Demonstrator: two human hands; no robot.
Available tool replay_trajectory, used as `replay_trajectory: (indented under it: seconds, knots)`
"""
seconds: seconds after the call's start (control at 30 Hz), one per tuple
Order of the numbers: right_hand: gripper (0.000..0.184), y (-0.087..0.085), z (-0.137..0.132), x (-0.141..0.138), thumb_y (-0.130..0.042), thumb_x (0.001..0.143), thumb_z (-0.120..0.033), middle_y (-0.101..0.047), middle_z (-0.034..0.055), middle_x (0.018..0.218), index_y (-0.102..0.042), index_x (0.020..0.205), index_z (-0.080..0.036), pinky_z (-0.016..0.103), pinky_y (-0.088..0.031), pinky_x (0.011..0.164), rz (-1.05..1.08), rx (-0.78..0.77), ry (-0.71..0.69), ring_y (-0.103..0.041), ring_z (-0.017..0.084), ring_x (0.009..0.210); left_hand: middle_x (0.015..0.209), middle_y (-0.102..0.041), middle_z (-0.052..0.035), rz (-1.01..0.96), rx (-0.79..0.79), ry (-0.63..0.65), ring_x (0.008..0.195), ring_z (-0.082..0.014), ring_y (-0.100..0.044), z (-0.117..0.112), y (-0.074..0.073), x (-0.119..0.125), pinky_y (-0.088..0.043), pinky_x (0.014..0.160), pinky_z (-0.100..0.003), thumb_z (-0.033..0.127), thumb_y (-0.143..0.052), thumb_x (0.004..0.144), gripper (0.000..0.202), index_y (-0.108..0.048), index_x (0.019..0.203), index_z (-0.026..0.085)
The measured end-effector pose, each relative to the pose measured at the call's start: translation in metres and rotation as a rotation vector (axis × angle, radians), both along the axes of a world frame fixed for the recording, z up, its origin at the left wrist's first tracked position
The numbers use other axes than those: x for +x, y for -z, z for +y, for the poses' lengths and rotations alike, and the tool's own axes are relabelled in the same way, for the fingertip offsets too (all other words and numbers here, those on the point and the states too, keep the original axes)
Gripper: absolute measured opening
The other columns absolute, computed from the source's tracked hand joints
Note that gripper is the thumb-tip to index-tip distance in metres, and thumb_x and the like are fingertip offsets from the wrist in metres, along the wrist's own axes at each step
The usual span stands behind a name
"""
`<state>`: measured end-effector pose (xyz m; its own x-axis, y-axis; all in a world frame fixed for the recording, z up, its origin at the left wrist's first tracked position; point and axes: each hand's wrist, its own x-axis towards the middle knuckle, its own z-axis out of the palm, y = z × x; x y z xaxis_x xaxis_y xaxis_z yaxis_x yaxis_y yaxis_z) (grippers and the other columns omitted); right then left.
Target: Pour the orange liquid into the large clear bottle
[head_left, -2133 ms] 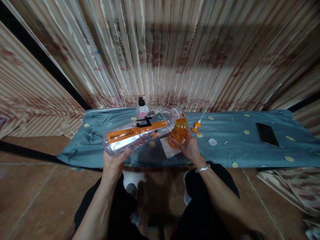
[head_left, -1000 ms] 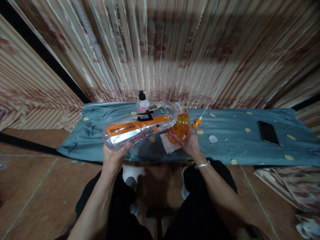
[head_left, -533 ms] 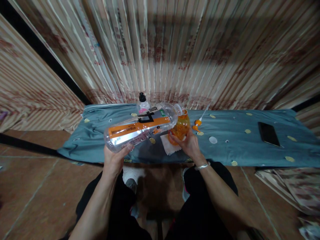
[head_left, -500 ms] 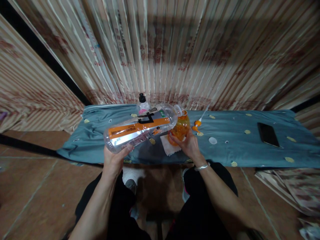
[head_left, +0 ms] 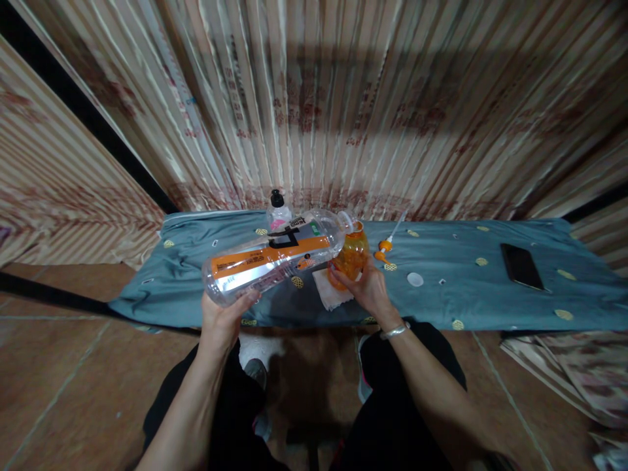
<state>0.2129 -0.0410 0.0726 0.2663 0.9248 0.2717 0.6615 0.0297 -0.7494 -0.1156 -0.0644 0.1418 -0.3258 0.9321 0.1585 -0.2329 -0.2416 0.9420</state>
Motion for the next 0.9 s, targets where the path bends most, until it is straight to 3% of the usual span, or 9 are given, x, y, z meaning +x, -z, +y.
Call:
replay_trajectory:
  seconds: [0.3, 0.47, 0.7, 0.9]
  knots:
    - [0.099, -0.0025, 0.0004, -0.0012, -0.107, 0.091, -0.058, -0.097, 0.0283, 0.132, -0.071, 0.170, -0.010, 0.061, -0.082, 0.100, -0.033, -0.038, 0.018, -0.097, 0.054, 0.119, 0.106, -0.095, -0.0091, -0.003, -0.005, 0.002, 0.108, -0.0367, -0.096, 0.0005, 0.0003, 0.0004, -0.084, 0.101, -0.046, 0.054, -0.129, 0.045, 0.087, -0.091, 0.115, 0.020]
    - [0.104, -0.0044, 0.0004, 0.0001, -0.104, 0.092, -0.071, -0.097, 0.0295, 0.130, -0.070, 0.169, -0.009, 0.061, -0.081, 0.098, -0.016, -0.038, 0.017, -0.097, 0.055, 0.119, 0.118, -0.098, -0.0126, 0.012, -0.028, 0.043, 0.117, -0.0400, -0.097, -0.0015, -0.0045, -0.0001, -0.083, 0.110, -0.052, 0.057, -0.129, 0.046, 0.089, -0.091, 0.118, 0.020]
    - [0.102, -0.0069, -0.0012, 0.0000, -0.105, 0.091, -0.073, -0.097, 0.0273, 0.132, -0.071, 0.166, -0.014, 0.063, -0.080, 0.101, 0.026, -0.036, 0.013, -0.096, 0.054, 0.121, 0.104, -0.095, -0.0069, -0.008, -0.015, 0.015, 0.108, -0.0364, -0.096, -0.0010, -0.0067, 0.0041, -0.082, 0.106, -0.048, 0.058, -0.130, 0.042, 0.098, -0.090, 0.124, 0.022]
    - [0.099, -0.0078, -0.0013, -0.0016, -0.105, 0.092, -0.071, -0.096, 0.0276, 0.131, -0.071, 0.165, -0.014, 0.063, -0.080, 0.101, 0.024, -0.049, 0.029, -0.096, 0.054, 0.120, 0.106, -0.095, -0.0091, 0.003, -0.014, 0.029, 0.112, -0.0388, -0.096, -0.0017, -0.0065, 0.0046, -0.082, 0.106, -0.048, 0.060, -0.130, 0.044, 0.094, -0.090, 0.120, 0.021]
